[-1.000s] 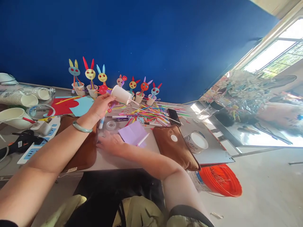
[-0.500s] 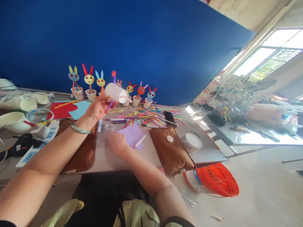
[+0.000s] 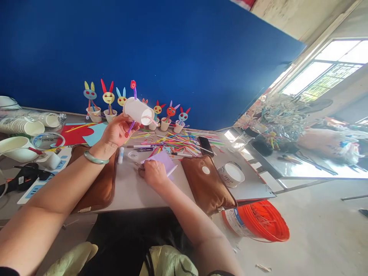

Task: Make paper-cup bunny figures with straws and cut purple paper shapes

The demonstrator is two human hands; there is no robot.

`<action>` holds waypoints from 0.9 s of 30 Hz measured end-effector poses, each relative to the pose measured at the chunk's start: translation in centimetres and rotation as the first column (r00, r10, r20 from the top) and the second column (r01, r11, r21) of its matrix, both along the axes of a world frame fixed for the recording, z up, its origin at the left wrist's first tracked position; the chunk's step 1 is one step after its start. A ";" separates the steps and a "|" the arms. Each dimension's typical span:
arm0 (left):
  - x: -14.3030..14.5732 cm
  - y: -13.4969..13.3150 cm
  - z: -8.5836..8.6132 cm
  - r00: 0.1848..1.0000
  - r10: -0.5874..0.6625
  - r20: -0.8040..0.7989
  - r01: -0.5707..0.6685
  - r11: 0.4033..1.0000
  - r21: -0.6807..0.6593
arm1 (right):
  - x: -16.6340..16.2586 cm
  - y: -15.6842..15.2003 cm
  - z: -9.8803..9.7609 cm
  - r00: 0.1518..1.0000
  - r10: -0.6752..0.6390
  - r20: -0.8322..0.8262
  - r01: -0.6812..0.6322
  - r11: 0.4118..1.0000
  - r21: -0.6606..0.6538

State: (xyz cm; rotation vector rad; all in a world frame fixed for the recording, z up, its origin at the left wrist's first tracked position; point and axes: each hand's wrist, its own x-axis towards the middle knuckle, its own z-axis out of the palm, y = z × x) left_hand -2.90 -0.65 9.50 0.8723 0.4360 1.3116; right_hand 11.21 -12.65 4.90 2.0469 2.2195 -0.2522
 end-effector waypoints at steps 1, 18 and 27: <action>0.0 -0.1 0.1 1.000 0.009 -0.005 -0.009 1.000 0.016 | 0.3 0.0 -0.5 1.000 -0.003 -0.026 0.003 1.000 0.015; 0.1 -0.1 0.1 1.000 0.002 0.026 -0.001 0.999 -0.042 | 7.0 -0.8 -2.9 0.673 0.095 -0.733 0.514 0.653 0.557; 1.1 -0.7 -0.6 0.995 -0.100 0.015 0.101 0.990 -0.097 | 7.9 0.7 -0.6 0.940 -0.002 -0.342 0.278 0.587 0.760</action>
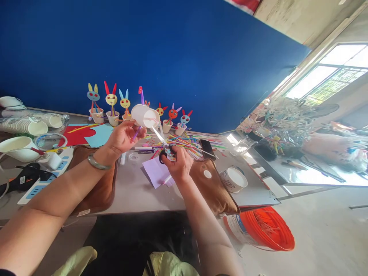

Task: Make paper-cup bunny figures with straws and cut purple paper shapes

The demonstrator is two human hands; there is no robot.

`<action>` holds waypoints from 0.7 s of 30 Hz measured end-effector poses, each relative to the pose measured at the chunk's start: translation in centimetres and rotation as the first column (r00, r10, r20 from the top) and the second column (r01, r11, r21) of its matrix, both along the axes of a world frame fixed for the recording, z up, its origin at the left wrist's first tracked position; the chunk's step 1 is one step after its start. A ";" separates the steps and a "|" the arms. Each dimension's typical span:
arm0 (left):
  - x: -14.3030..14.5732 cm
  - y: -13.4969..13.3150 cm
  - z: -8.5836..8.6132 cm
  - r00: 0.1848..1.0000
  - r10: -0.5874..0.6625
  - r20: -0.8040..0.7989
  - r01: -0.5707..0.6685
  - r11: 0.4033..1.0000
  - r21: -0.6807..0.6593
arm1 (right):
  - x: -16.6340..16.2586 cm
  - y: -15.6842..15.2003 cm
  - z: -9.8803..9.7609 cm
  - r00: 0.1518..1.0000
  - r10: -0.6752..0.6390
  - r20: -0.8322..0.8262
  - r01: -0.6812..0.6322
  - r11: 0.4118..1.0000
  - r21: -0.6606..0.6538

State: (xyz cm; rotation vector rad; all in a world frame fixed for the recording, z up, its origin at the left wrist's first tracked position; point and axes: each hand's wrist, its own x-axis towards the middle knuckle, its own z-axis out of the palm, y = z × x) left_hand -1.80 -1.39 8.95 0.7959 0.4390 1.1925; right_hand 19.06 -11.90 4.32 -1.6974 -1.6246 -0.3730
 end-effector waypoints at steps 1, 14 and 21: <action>0.1 -0.1 -0.1 1.000 -0.012 0.006 0.012 1.000 -0.007 | 0.0 0.1 0.2 1.000 0.008 0.018 -0.008 1.000 -0.005; 0.4 -0.7 -0.6 0.996 -0.085 0.010 0.086 0.996 -0.028 | -0.2 1.0 0.6 0.999 0.047 0.024 -0.047 0.999 0.017; 0.5 -0.9 -0.5 0.995 -0.091 0.036 0.093 0.995 -0.042 | 0.3 1.6 -0.2 0.983 0.174 0.060 -0.183 0.952 0.246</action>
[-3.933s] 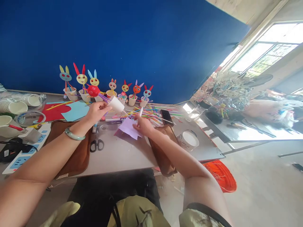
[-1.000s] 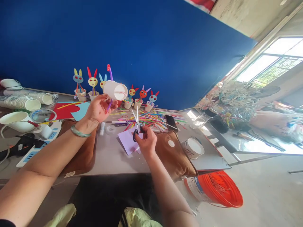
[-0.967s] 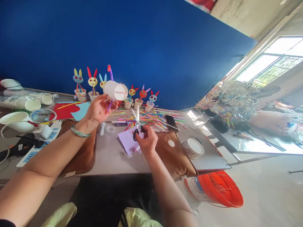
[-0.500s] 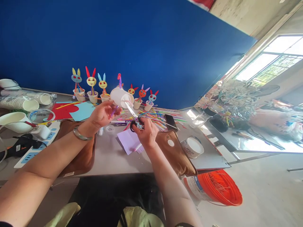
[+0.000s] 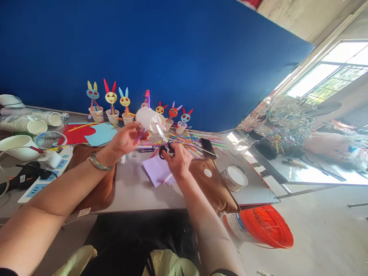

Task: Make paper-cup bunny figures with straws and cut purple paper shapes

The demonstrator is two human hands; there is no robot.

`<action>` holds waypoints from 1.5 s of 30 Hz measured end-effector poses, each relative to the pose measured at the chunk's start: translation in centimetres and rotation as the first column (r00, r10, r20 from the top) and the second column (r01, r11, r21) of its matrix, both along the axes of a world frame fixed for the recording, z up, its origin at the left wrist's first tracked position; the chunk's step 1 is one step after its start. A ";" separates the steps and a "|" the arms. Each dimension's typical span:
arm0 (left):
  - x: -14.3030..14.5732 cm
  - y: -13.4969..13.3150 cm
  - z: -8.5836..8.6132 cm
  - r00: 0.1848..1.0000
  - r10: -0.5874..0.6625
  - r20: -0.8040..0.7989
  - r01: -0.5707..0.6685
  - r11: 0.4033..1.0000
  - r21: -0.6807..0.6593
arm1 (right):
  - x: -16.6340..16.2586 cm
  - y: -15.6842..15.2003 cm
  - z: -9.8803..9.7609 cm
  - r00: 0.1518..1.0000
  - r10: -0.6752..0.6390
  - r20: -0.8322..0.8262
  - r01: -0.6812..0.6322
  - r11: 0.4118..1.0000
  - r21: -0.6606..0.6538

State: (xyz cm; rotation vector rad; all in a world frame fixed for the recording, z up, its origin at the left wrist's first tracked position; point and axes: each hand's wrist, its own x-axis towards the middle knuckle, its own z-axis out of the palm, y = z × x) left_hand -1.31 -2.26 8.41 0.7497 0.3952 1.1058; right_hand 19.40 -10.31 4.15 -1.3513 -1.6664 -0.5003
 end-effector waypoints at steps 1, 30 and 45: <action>0.0 0.0 0.0 1.000 -0.001 0.003 0.001 1.000 -0.005 | 0.0 0.1 0.0 1.000 0.008 0.010 -0.008 1.000 0.027; 0.0 0.9 -0.4 0.999 0.039 -0.021 -0.040 0.996 -0.085 | 0.7 1.0 -1.0 0.992 -0.042 0.118 0.047 0.998 -0.039; 0.1 0.6 -0.3 0.999 0.020 -0.025 -0.022 0.995 -0.102 | -0.1 0.6 -0.1 1.000 0.020 -0.004 -0.020 0.991 -0.134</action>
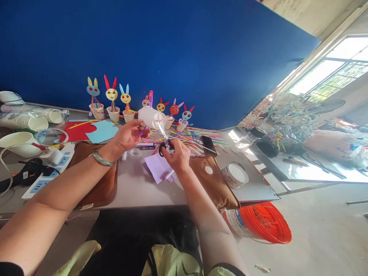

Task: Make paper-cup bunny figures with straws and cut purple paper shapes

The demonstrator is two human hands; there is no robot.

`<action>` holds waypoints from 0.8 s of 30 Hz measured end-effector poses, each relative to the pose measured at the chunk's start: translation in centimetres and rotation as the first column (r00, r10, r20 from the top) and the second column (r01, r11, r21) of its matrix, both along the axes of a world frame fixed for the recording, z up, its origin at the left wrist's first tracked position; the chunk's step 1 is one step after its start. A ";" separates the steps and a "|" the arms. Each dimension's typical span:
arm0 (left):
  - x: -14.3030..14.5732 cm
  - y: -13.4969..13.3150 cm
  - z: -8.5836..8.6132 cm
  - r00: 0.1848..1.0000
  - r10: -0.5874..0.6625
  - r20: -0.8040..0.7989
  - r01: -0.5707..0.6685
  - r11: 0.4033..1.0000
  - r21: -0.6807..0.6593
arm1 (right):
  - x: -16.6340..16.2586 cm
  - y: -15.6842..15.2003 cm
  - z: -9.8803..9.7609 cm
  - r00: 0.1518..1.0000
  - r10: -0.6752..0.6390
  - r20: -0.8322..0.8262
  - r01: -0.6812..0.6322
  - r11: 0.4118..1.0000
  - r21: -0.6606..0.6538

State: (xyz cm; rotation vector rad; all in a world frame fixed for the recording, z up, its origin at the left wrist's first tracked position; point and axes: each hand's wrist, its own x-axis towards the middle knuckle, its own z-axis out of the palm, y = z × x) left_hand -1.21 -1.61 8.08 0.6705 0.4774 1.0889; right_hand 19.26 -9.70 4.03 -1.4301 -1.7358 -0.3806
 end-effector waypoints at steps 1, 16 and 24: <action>0.0 0.0 -0.1 1.000 -0.006 0.003 0.006 1.000 0.005 | 0.1 0.0 -0.1 1.000 -0.006 0.000 0.006 1.000 -0.006; 0.1 -0.2 -0.1 1.000 -0.017 -0.016 0.017 1.000 0.015 | 0.6 0.8 -1.2 0.997 -0.063 0.034 0.062 0.998 0.012; -0.5 0.7 0.6 0.986 0.163 -0.043 -0.154 0.975 0.163 | 0.3 -0.9 -1.4 1.000 0.014 0.010 -0.015 0.998 0.060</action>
